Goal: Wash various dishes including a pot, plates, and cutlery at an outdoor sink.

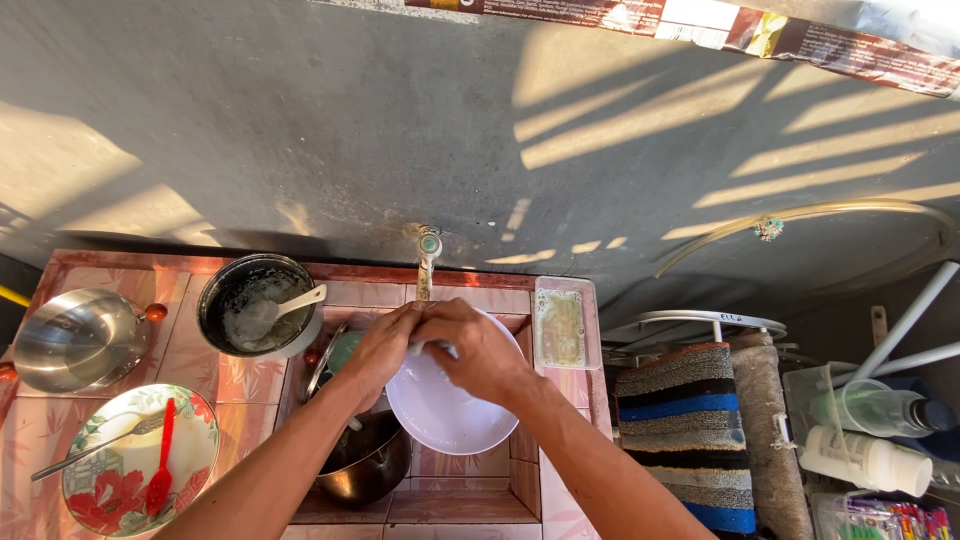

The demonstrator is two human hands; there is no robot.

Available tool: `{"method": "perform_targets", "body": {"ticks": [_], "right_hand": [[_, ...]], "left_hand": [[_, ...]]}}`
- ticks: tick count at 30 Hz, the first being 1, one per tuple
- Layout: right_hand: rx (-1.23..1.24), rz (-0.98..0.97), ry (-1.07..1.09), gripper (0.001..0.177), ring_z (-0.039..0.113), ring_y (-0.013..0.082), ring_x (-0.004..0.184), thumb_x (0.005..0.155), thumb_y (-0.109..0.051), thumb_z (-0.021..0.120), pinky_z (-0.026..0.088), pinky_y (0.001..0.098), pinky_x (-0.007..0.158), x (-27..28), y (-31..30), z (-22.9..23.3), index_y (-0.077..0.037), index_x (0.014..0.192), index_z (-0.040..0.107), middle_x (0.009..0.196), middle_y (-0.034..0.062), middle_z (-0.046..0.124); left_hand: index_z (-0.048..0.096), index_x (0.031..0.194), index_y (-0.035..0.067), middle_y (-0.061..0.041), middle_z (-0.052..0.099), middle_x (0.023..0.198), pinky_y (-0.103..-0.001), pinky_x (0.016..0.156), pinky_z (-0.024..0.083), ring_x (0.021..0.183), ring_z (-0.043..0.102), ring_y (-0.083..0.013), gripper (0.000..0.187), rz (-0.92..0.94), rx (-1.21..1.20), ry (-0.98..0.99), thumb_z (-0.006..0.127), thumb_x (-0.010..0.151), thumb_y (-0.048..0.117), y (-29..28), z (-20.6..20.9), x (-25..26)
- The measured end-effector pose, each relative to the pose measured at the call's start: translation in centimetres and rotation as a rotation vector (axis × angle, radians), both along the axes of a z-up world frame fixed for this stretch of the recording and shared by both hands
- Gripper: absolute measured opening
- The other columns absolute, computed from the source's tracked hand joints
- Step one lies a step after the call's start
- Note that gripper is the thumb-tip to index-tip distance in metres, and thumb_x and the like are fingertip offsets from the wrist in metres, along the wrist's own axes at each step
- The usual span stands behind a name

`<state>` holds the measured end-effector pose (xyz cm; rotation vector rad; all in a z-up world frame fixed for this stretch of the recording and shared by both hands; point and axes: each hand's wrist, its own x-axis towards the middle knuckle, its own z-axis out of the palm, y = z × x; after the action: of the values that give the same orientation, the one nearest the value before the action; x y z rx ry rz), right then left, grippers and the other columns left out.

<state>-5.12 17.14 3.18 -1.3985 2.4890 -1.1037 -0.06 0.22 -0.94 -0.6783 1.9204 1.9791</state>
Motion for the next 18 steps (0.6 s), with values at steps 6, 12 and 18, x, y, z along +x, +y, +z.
{"method": "perform_targets", "body": {"ticks": [6,12,18], "right_hand": [[0.024,-0.044,-0.015,0.029,0.068,0.0347,0.115,0.084,0.001,0.071,0.056,0.0433,0.101,-0.7,0.8,-0.7,-0.008,0.111,0.077,0.125,0.0140,0.071],[0.335,-0.058,-0.393,0.026,0.071,0.0304,0.114,0.103,-0.016,0.057,0.044,0.0447,0.113,-0.8,3.0,1.6,-0.008,0.123,0.071,0.116,0.0147,0.073],[0.319,0.083,-0.340,0.044,0.061,0.0378,0.115,0.083,-0.031,0.086,0.051,0.0547,0.095,1.0,2.3,2.7,-0.002,0.113,0.071,0.113,0.0202,0.069]], "left_hand": [[0.059,0.138,0.013,-0.011,0.068,0.127,-0.037,0.107,0.046,0.116,0.062,-0.0191,0.041,0.045,0.036,-0.007,0.041,0.106,0.031,-0.4,1.6,0.1],[0.065,0.136,0.008,-0.016,0.069,0.129,-0.037,0.097,0.055,0.110,0.068,-0.0239,0.049,0.370,0.052,-0.090,0.040,0.096,-0.003,-1.8,-2.8,0.0],[0.048,0.136,-0.005,-0.026,0.057,0.134,-0.057,0.087,0.060,0.111,0.067,-0.0386,0.036,0.670,0.294,-0.469,0.040,0.101,0.000,-3.3,-7.4,0.2]]}}
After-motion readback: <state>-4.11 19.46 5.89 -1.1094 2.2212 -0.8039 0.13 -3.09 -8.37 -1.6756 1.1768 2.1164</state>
